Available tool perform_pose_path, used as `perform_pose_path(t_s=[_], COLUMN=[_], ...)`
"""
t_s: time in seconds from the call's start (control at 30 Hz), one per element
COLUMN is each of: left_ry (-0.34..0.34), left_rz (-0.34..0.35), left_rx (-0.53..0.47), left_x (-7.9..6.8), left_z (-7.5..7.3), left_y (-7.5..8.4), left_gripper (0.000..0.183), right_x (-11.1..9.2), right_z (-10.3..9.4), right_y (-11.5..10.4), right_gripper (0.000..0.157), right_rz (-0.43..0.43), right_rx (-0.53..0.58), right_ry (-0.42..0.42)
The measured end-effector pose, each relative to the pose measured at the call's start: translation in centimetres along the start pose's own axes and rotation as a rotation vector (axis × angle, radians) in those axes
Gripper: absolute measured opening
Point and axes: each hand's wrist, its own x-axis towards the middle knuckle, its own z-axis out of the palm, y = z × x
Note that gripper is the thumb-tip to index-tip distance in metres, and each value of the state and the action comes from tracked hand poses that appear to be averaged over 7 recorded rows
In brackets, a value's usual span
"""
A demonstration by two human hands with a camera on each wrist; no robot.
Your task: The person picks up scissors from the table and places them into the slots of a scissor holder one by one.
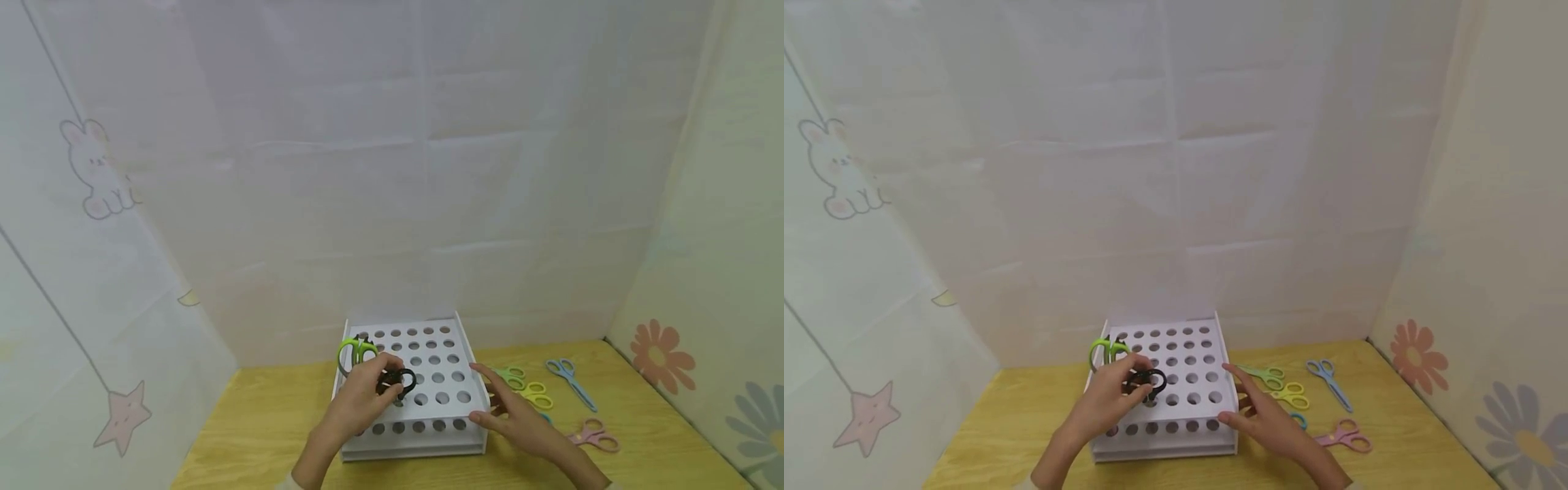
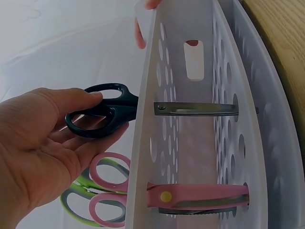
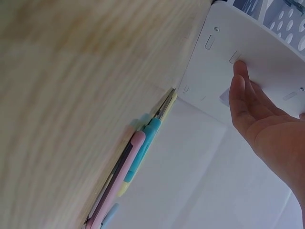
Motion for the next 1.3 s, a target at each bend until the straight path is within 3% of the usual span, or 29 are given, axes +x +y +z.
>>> perform_pose_path(t_s=[0.57, 0.77, 0.93, 1.13, 1.3], left_ry=[0.021, 0.033, 0.031, 0.057, 0.112], left_rz=[0.101, 0.103, 0.059, 0.042, 0.039], left_rx=[0.297, 0.245, 0.164, 0.222, 0.181], left_x=[0.3, 0.5, 0.4, 0.3, 0.1], left_z=[1.2, 1.5, 1.6, 1.7, 1.6], left_y=[0.4, 0.3, 0.3, 0.4, 0.9], left_gripper=[0.037, 0.034, 0.031, 0.032, 0.039], right_x=[-0.2, 0.1, 0.2, 0.2, 0.1], right_z=[-0.2, -0.4, -0.4, -0.2, -0.1], right_y=[0.0, 0.0, -0.2, -0.1, 0.0], right_gripper=[0.083, 0.083, 0.083, 0.083, 0.082], right_rz=[0.0, -0.009, -0.011, -0.018, -0.012], right_rx=[0.016, -0.011, 0.008, 0.017, 0.016], right_ry=[0.001, 0.007, -0.007, -0.012, -0.019])
